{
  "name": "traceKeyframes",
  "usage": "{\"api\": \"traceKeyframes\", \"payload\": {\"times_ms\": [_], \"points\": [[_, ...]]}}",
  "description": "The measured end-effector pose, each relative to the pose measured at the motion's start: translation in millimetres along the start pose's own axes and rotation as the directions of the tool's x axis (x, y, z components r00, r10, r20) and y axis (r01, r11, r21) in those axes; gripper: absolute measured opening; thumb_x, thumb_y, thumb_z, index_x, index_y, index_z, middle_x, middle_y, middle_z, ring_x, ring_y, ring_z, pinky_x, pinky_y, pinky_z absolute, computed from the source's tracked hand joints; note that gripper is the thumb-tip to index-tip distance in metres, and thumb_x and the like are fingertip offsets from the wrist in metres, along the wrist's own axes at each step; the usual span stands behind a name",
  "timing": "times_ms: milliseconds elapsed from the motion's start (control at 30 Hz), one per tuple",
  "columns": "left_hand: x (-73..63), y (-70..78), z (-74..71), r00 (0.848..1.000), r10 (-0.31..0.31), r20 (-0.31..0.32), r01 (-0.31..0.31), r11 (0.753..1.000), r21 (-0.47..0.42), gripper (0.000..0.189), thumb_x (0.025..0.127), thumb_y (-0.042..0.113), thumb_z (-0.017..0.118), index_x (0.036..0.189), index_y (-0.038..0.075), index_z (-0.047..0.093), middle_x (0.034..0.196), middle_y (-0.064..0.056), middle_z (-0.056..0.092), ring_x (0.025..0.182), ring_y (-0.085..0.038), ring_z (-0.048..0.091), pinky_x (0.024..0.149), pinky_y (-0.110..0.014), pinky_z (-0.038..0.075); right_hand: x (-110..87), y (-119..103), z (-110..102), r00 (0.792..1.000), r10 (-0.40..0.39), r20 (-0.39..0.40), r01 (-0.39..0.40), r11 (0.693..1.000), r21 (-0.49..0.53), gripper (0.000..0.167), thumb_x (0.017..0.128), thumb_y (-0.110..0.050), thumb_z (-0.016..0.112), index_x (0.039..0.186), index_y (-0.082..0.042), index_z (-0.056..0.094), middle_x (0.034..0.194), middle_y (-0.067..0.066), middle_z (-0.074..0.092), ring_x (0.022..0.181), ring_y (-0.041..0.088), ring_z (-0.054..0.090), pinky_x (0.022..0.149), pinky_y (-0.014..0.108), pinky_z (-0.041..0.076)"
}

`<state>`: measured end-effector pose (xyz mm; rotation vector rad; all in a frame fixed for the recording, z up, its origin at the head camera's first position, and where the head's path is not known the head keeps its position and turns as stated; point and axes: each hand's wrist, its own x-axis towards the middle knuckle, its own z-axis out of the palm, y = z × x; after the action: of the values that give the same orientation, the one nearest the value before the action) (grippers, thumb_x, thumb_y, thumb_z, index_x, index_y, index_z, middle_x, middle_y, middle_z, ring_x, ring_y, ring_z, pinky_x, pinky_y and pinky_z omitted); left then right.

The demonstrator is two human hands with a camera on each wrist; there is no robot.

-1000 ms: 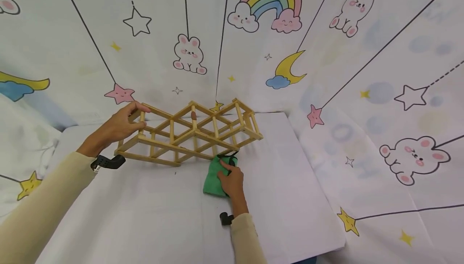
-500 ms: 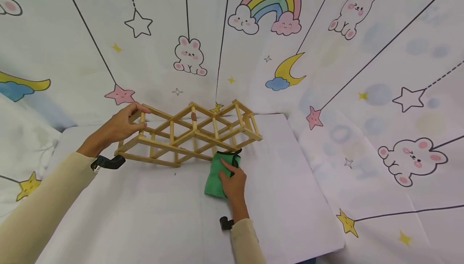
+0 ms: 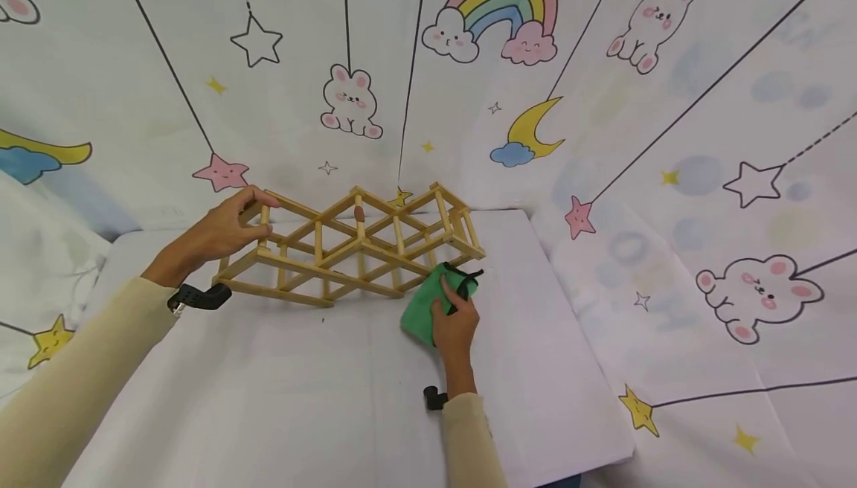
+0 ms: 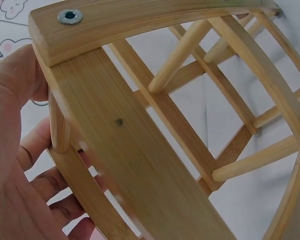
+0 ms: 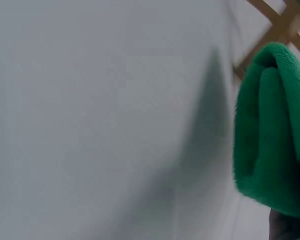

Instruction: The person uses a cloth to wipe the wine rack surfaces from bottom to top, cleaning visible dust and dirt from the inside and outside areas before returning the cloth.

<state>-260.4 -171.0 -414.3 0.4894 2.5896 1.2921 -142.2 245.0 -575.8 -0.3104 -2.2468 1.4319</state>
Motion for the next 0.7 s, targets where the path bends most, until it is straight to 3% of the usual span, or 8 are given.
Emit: {"api": "traceKeyframes", "payload": {"times_ms": [167, 233, 300, 367, 400, 467, 600, 700], "points": [[-0.4, 1.2, 0.7, 1.0, 0.008, -0.003, -0.008, 1.0, -0.013, 0.045, 0.099, 0.012, 0.065, 0.141, 0.007, 0.05, 0.163, -0.02, 0.046, 0.159, -0.044, 0.033, 0.124, -0.072, 0.025, -26.4, -13.1, 15.1, 0.982, -0.101, 0.16, 0.104, 0.995, -0.008, 0.048, 0.089, 0.001, 0.073, 0.126, -0.029, 0.08, 0.132, 0.015, 0.072, 0.121, 0.029, 0.068, 0.1, 0.046, 0.057], [-1.2, 1.8, 0.2, 1.0, 0.005, -0.01, -0.005, 1.0, -0.018, 0.045, 0.099, 0.012, 0.065, 0.141, 0.007, 0.05, 0.164, -0.02, 0.045, 0.159, -0.043, 0.033, 0.124, -0.072, 0.025, -35.0, -25.4, 28.6, 0.942, -0.207, 0.265, 0.208, 0.978, 0.024, 0.047, 0.09, 0.001, 0.075, 0.126, -0.029, 0.08, 0.13, 0.013, 0.072, 0.118, 0.027, 0.069, 0.096, 0.043, 0.058], [-2.1, 1.6, -0.3, 1.0, -0.002, -0.013, 0.002, 1.0, -0.024, 0.044, 0.099, 0.01, 0.065, 0.141, 0.007, 0.05, 0.165, -0.02, 0.044, 0.16, -0.043, 0.032, 0.125, -0.072, 0.024, -41.1, -37.2, 44.9, 0.879, -0.286, 0.381, 0.306, 0.952, 0.01, 0.046, 0.095, -0.006, 0.075, 0.132, -0.033, 0.077, 0.131, 0.012, 0.071, 0.116, 0.026, 0.069, 0.092, 0.04, 0.06], [-2.5, 1.3, -0.2, 1.0, -0.002, -0.013, 0.002, 1.0, -0.028, 0.044, 0.099, 0.009, 0.064, 0.141, 0.007, 0.05, 0.164, -0.02, 0.044, 0.161, -0.042, 0.031, 0.125, -0.07, 0.025, -42.9, -46.5, 59.7, 0.832, -0.309, 0.461, 0.369, 0.928, -0.045, 0.045, 0.1, -0.013, 0.073, 0.136, -0.039, 0.072, 0.133, 0.013, 0.07, 0.115, 0.026, 0.07, 0.088, 0.039, 0.06], [-2.4, 1.2, 0.0, 1.0, 0.0, -0.01, 0.0, 1.0, -0.03, 0.044, 0.099, 0.009, 0.064, 0.141, 0.006, 0.05, 0.164, -0.02, 0.044, 0.161, -0.042, 0.031, 0.125, -0.07, 0.025, -42.5, -49.0, 65.5, 0.829, -0.295, 0.475, 0.377, 0.923, -0.084, 0.044, 0.101, -0.016, 0.072, 0.136, -0.042, 0.072, 0.134, 0.014, 0.07, 0.114, 0.028, 0.07, 0.086, 0.039, 0.061], [-1.6, 0.9, 0.8, 1.0, 0.008, -0.004, -0.008, 0.999, -0.033, 0.044, 0.099, 0.008, 0.063, 0.14, 0.005, 0.049, 0.163, -0.021, 0.044, 0.161, -0.043, 0.03, 0.126, -0.068, 0.026, -39.7, -49.1, 72.1, 0.853, -0.216, 0.474, 0.329, 0.929, -0.169, 0.041, 0.102, -0.018, 0.07, 0.132, -0.045, 0.073, 0.136, 0.015, 0.069, 0.107, 0.029, 0.07, 0.078, 0.039, 0.059], [-0.1, 1.2, 2.1, 1.0, 0.01, -0.011, -0.011, 1.0, -0.03, 0.044, 0.097, 0.007, 0.063, 0.139, 0.005, 0.05, 0.161, -0.02, 0.047, 0.16, -0.042, 0.031, 0.127, -0.067, 0.025, -32.2, -34.0, 66.4, 0.92, 0.052, 0.389, 0.092, 0.935, -0.342, 0.036, 0.098, -0.013, 0.072, 0.123, -0.038, 0.08, 0.14, 0.018, 0.069, 0.09, 0.031, 0.069, 0.062, 0.035, 0.053], [0.2, 1.8, 2.2, 1.0, 0.011, -0.02, -0.011, 1.0, -0.017, 0.044, 0.097, 0.008, 0.063, 0.139, 0.005, 0.05, 0.161, -0.021, 0.047, 0.16, -0.043, 0.033, 0.128, -0.072, 0.012, -29.1, -24.6, 55.6, 0.922, 0.18, 0.342, -0.01, 0.896, -0.445, 0.037, 0.095, -0.013, 0.074, 0.124, -0.035, 0.08, 0.138, 0.018, 0.07, 0.076, 0.026, 0.063, 0.053, 0.031, 0.043]]}}
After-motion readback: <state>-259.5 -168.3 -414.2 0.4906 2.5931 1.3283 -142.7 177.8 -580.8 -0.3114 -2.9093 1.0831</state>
